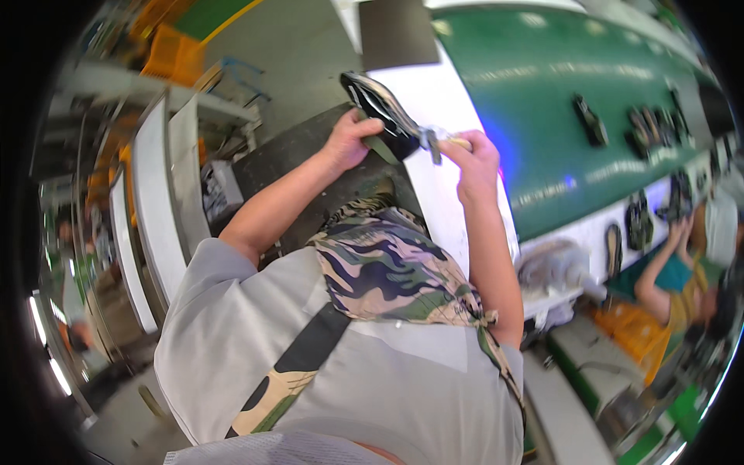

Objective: Cleaning or finishing shoes on an industrial assembly line.

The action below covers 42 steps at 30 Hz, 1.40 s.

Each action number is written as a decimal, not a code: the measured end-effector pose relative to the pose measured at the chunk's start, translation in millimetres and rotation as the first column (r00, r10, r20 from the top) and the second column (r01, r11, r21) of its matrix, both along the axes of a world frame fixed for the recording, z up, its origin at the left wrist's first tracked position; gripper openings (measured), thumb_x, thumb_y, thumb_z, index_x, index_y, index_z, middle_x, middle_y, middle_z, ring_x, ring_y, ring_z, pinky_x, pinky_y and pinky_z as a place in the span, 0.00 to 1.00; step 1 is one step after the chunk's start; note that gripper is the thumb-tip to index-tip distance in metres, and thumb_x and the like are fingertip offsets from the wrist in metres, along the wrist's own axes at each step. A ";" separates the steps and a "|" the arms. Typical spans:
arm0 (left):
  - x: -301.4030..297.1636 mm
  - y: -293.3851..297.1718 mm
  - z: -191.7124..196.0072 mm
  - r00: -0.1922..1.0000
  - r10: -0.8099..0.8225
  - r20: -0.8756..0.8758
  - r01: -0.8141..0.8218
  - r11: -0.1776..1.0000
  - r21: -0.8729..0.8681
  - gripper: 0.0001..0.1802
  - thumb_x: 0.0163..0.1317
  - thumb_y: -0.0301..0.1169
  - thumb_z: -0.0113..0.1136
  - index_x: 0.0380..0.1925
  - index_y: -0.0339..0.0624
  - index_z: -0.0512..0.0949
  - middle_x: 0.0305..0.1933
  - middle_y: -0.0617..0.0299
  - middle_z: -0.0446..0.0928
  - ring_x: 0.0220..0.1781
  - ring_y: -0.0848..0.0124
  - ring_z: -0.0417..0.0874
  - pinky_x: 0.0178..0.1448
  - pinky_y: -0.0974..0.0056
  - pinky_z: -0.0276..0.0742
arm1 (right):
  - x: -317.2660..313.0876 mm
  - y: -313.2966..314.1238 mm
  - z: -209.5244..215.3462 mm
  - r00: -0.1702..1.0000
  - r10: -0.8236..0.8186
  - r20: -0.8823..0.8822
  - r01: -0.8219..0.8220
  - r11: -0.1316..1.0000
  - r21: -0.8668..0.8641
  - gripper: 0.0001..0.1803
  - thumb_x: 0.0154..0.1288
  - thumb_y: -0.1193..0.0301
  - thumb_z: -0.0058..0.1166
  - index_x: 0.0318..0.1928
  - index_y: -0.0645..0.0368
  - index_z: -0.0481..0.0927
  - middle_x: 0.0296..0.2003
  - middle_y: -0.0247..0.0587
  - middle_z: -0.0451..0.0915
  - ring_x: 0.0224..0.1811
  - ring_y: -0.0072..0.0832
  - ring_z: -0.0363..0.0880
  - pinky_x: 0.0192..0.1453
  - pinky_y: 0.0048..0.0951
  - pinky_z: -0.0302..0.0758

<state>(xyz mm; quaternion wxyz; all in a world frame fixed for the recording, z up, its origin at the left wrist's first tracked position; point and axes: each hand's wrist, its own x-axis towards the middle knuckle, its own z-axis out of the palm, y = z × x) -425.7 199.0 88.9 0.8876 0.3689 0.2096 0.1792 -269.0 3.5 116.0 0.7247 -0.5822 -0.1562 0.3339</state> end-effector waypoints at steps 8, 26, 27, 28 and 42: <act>-119.2 30.6 64.3 0.941 0.338 -0.003 -0.316 0.882 0.348 0.24 0.52 0.26 0.69 0.50 0.34 0.75 0.46 0.58 0.81 0.48 0.69 0.81 0.60 0.63 0.73 | -26.6 22.4 -6.6 0.947 0.145 -0.287 -0.135 0.989 0.053 0.06 0.60 0.80 0.58 0.36 0.59 0.74 0.35 0.42 0.80 0.33 0.30 0.80 0.39 0.33 0.80; -669.7 55.2 175.0 -0.252 0.739 -0.624 -0.008 0.644 0.765 0.12 0.46 0.33 0.70 0.30 0.40 0.80 0.28 0.59 0.79 0.28 0.63 0.80 0.33 0.57 0.77 | 19.0 -40.0 -89.9 0.884 0.271 -0.382 -0.277 0.960 0.041 0.06 0.56 0.76 0.61 0.34 0.57 0.77 0.30 0.33 0.79 0.31 0.22 0.76 0.33 0.24 0.72; -636.7 57.3 94.3 -0.210 0.688 -0.695 -0.122 0.687 0.717 0.16 0.46 0.35 0.69 0.34 0.38 0.82 0.31 0.58 0.80 0.33 0.64 0.81 0.38 0.57 0.78 | 33.3 -50.7 -88.2 0.935 0.199 -0.295 -0.214 0.977 -0.021 0.07 0.56 0.76 0.62 0.34 0.57 0.77 0.29 0.33 0.79 0.30 0.22 0.76 0.33 0.23 0.71; -658.8 75.3 132.7 -0.526 0.604 -0.599 0.528 0.784 0.327 0.24 0.49 0.47 0.61 0.40 0.42 0.84 0.43 0.46 0.84 0.48 0.52 0.84 0.52 0.51 0.79 | 32.5 -62.9 -111.1 0.919 0.178 -0.351 -0.186 0.982 0.011 0.07 0.55 0.75 0.63 0.34 0.56 0.77 0.29 0.33 0.79 0.30 0.22 0.76 0.32 0.23 0.71; -94.3 221.8 -33.6 0.477 0.733 -0.484 0.640 0.088 0.764 0.27 0.51 0.48 0.67 0.42 0.37 0.83 0.41 0.51 0.84 0.45 0.56 0.84 0.51 0.57 0.77 | 22.3 -162.4 -79.3 0.877 -0.358 -0.320 0.361 0.931 -0.053 0.08 0.61 0.74 0.61 0.34 0.55 0.73 0.28 0.31 0.77 0.29 0.22 0.76 0.31 0.23 0.71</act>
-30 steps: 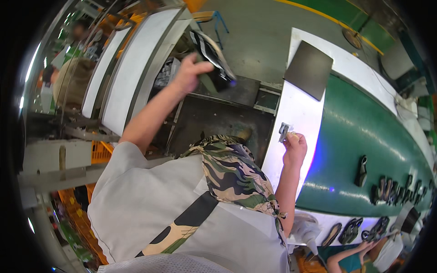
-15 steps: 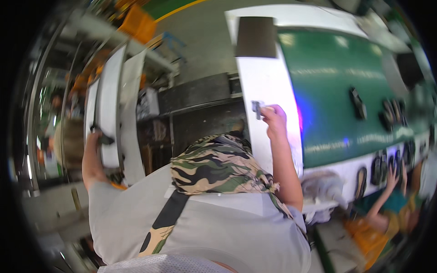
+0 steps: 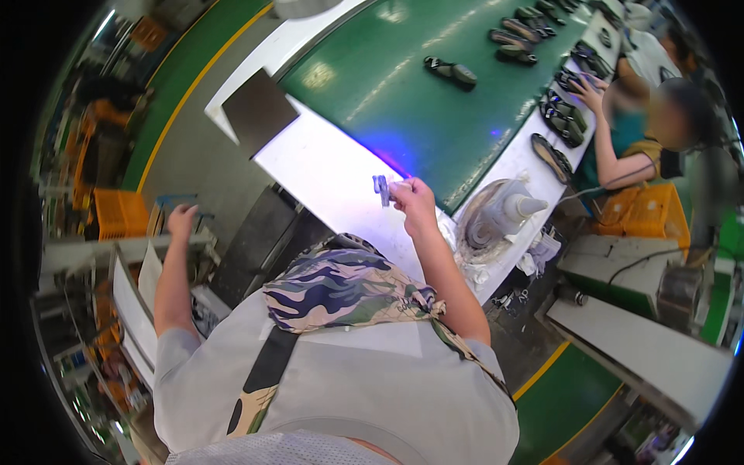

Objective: Cleaning or finishing shoes on an industrial assembly line.

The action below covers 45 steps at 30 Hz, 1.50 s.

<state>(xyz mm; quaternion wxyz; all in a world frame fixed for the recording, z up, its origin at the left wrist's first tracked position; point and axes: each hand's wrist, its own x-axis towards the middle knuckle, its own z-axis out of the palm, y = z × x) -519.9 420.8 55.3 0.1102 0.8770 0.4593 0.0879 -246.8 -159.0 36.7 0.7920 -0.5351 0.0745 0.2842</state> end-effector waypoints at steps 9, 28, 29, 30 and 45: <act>377.4 -163.6 -121.4 0.896 -0.353 0.269 0.398 0.370 -0.839 0.25 0.60 0.48 0.65 0.45 0.36 0.80 0.42 0.52 0.82 0.32 0.64 0.85 0.32 0.62 0.78 | -20.2 -22.0 17.1 0.929 -0.367 0.043 0.370 0.917 -0.152 0.08 0.62 0.74 0.60 0.36 0.57 0.73 0.29 0.33 0.76 0.29 0.23 0.76 0.34 0.29 0.76; 699.0 -404.0 -125.0 0.999 -0.018 0.036 0.025 -0.409 -0.912 0.57 0.51 0.56 0.70 0.72 0.41 0.52 0.73 0.31 0.53 0.70 0.36 0.63 0.68 0.37 0.65 | -7.3 9.3 52.0 0.633 -0.769 -0.086 0.667 0.599 -0.442 0.08 0.63 0.75 0.59 0.38 0.55 0.72 0.32 0.35 0.79 0.31 0.25 0.78 0.40 0.31 0.78; 710.5 -412.5 -124.7 1.000 -0.013 -0.024 -0.027 -0.390 -0.920 0.57 0.49 0.55 0.72 0.71 0.40 0.54 0.71 0.32 0.56 0.69 0.35 0.64 0.67 0.34 0.64 | -6.8 10.3 51.9 0.615 -0.784 -0.084 0.678 0.581 -0.451 0.08 0.63 0.75 0.59 0.38 0.55 0.72 0.32 0.35 0.79 0.31 0.25 0.78 0.40 0.31 0.78; 720.1 -421.4 -124.3 0.997 -0.007 -0.081 -0.078 -0.370 -0.926 0.56 0.47 0.55 0.74 0.70 0.40 0.57 0.70 0.33 0.58 0.67 0.33 0.65 0.65 0.31 0.63 | -6.9 11.7 51.6 0.597 -0.798 -0.088 0.691 0.566 -0.450 0.09 0.62 0.75 0.61 0.36 0.54 0.72 0.31 0.33 0.79 0.30 0.23 0.78 0.37 0.28 0.76; 611.4 -313.5 -190.4 0.969 0.073 0.237 0.217 -0.708 -0.672 0.25 0.48 0.19 0.58 0.51 0.38 0.72 0.51 0.51 0.78 0.51 0.54 0.82 0.60 0.44 0.76 | -1.6 1.8 43.4 0.654 -0.752 -0.074 0.632 0.599 -0.492 0.10 0.61 0.73 0.63 0.35 0.52 0.72 0.28 0.31 0.79 0.28 0.21 0.77 0.31 0.25 0.74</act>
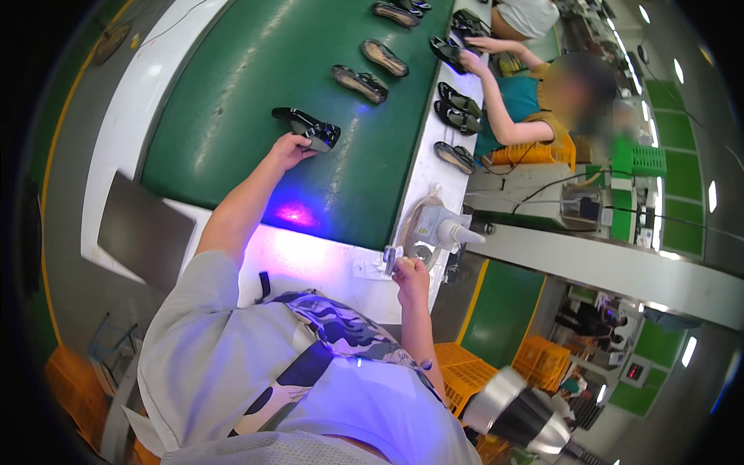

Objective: Cleaning or finishing shoes on an industrial assembly line.

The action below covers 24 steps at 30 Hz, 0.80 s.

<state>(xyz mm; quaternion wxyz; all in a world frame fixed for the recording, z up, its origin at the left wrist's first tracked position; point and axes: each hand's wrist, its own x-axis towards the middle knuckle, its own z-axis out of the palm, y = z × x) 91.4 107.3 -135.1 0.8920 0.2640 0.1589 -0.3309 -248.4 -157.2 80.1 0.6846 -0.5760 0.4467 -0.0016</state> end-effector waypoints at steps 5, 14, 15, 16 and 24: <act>-102.1 94.4 80.9 0.956 0.017 0.294 0.016 0.994 -0.109 0.28 0.51 0.22 0.62 0.55 0.40 0.71 0.53 0.54 0.79 0.56 0.55 0.80 0.64 0.46 0.74 | 19.2 3.5 -8.6 0.987 0.139 0.083 -0.142 0.989 0.037 0.10 0.61 0.74 0.63 0.32 0.53 0.72 0.24 0.31 0.76 0.22 0.22 0.73 0.28 0.25 0.72; -236.0 140.0 205.2 0.642 0.116 0.758 -0.517 0.796 0.315 0.33 0.42 0.25 0.76 0.51 0.38 0.72 0.49 0.58 0.79 0.50 0.66 0.81 0.58 0.60 0.77 | 69.6 43.1 19.9 0.806 0.455 0.379 -0.475 0.879 -0.044 0.08 0.58 0.79 0.59 0.33 0.58 0.72 0.25 0.34 0.74 0.22 0.22 0.70 0.25 0.24 0.68; -248.7 137.6 209.6 0.520 -0.053 0.853 -0.619 0.664 0.419 0.35 0.39 0.24 0.78 0.51 0.37 0.73 0.49 0.58 0.79 0.50 0.67 0.81 0.58 0.61 0.77 | 76.1 46.0 25.1 0.762 0.489 0.425 -0.515 0.855 -0.061 0.09 0.58 0.78 0.61 0.33 0.58 0.72 0.25 0.33 0.73 0.23 0.21 0.70 0.26 0.23 0.68; -264.3 131.8 214.6 0.497 -0.168 0.851 -0.681 0.531 0.503 0.38 0.35 0.26 0.82 0.51 0.36 0.74 0.50 0.56 0.79 0.52 0.67 0.81 0.59 0.62 0.76 | 80.2 52.5 32.8 0.730 0.511 0.455 -0.520 0.846 -0.117 0.10 0.56 0.77 0.64 0.33 0.59 0.74 0.26 0.32 0.74 0.24 0.21 0.71 0.28 0.23 0.69; -349.7 61.3 283.1 -0.041 -0.491 0.870 -0.894 0.407 0.187 0.31 0.44 0.25 0.76 0.49 0.37 0.72 0.52 0.46 0.80 0.50 0.56 0.84 0.54 0.60 0.80 | 50.3 73.6 94.9 0.398 0.590 0.703 -0.661 0.715 -0.227 0.12 0.55 0.75 0.67 0.33 0.61 0.75 0.34 0.37 0.79 0.33 0.24 0.77 0.39 0.26 0.75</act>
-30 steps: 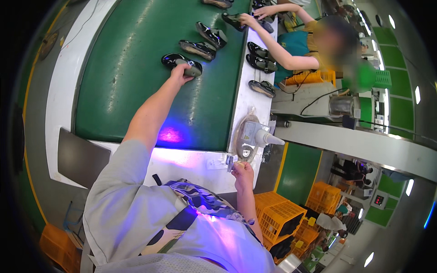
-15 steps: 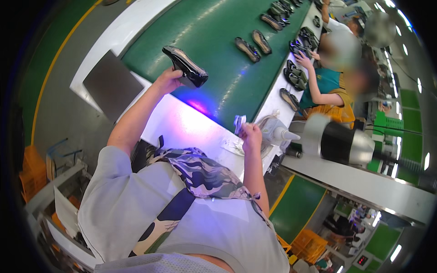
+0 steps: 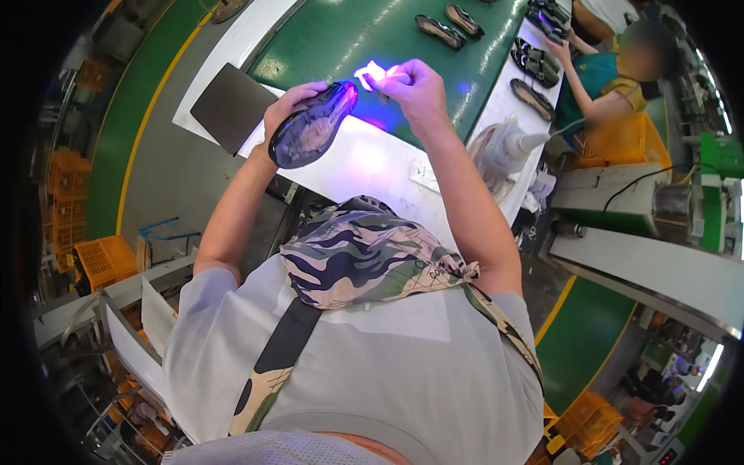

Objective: Cleaning or finishing shoes on an industrial assembly line.

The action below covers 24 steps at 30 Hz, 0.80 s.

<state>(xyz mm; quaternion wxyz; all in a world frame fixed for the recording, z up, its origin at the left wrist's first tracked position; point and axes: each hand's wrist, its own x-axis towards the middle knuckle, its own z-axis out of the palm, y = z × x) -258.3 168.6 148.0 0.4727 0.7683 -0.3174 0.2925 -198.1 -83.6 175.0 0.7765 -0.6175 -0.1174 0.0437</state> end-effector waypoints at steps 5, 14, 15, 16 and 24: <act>-26.6 -39.4 20.0 0.991 0.038 0.130 -0.052 0.993 0.105 0.28 0.46 0.24 0.73 0.48 0.36 0.72 0.50 0.44 0.80 0.49 0.52 0.85 0.52 0.59 0.82 | -20.1 -21.8 6.3 0.998 0.028 0.063 -0.017 0.984 -0.176 0.10 0.55 0.78 0.64 0.33 0.62 0.74 0.33 0.37 0.79 0.33 0.22 0.77 0.38 0.24 0.75; -67.7 -81.6 22.7 0.981 0.192 0.015 -0.191 0.964 0.186 0.27 0.46 0.24 0.73 0.47 0.38 0.73 0.48 0.47 0.80 0.47 0.52 0.85 0.50 0.58 0.82 | -54.7 -47.0 -5.9 0.930 0.337 -0.146 -0.322 0.939 0.121 0.11 0.53 0.80 0.64 0.33 0.60 0.74 0.29 0.34 0.77 0.30 0.21 0.77 0.35 0.24 0.74; -72.4 -83.8 21.6 0.974 0.225 -0.038 -0.214 0.957 0.195 0.27 0.45 0.24 0.73 0.47 0.38 0.73 0.47 0.47 0.80 0.47 0.52 0.85 0.50 0.58 0.82 | -57.0 -48.5 -6.2 0.925 0.351 -0.145 -0.335 0.934 0.124 0.11 0.53 0.80 0.64 0.33 0.60 0.74 0.29 0.34 0.77 0.30 0.21 0.77 0.35 0.24 0.74; -75.3 -85.9 21.5 0.968 0.249 -0.033 -0.237 0.950 0.201 0.28 0.44 0.25 0.74 0.47 0.38 0.73 0.44 0.48 0.80 0.44 0.53 0.85 0.48 0.59 0.82 | -59.4 -49.6 -3.1 0.919 0.363 -0.151 -0.350 0.931 0.104 0.11 0.53 0.80 0.64 0.34 0.60 0.74 0.29 0.34 0.77 0.30 0.21 0.77 0.35 0.24 0.74; -106.3 -95.7 27.9 0.828 0.463 -0.317 -0.317 0.852 0.416 0.31 0.37 0.27 0.76 0.46 0.40 0.75 0.38 0.52 0.81 0.40 0.54 0.85 0.44 0.59 0.81 | -63.7 -52.1 30.9 0.877 0.479 -0.027 -0.477 0.876 0.073 0.10 0.54 0.80 0.63 0.33 0.60 0.74 0.29 0.33 0.76 0.30 0.20 0.75 0.36 0.23 0.73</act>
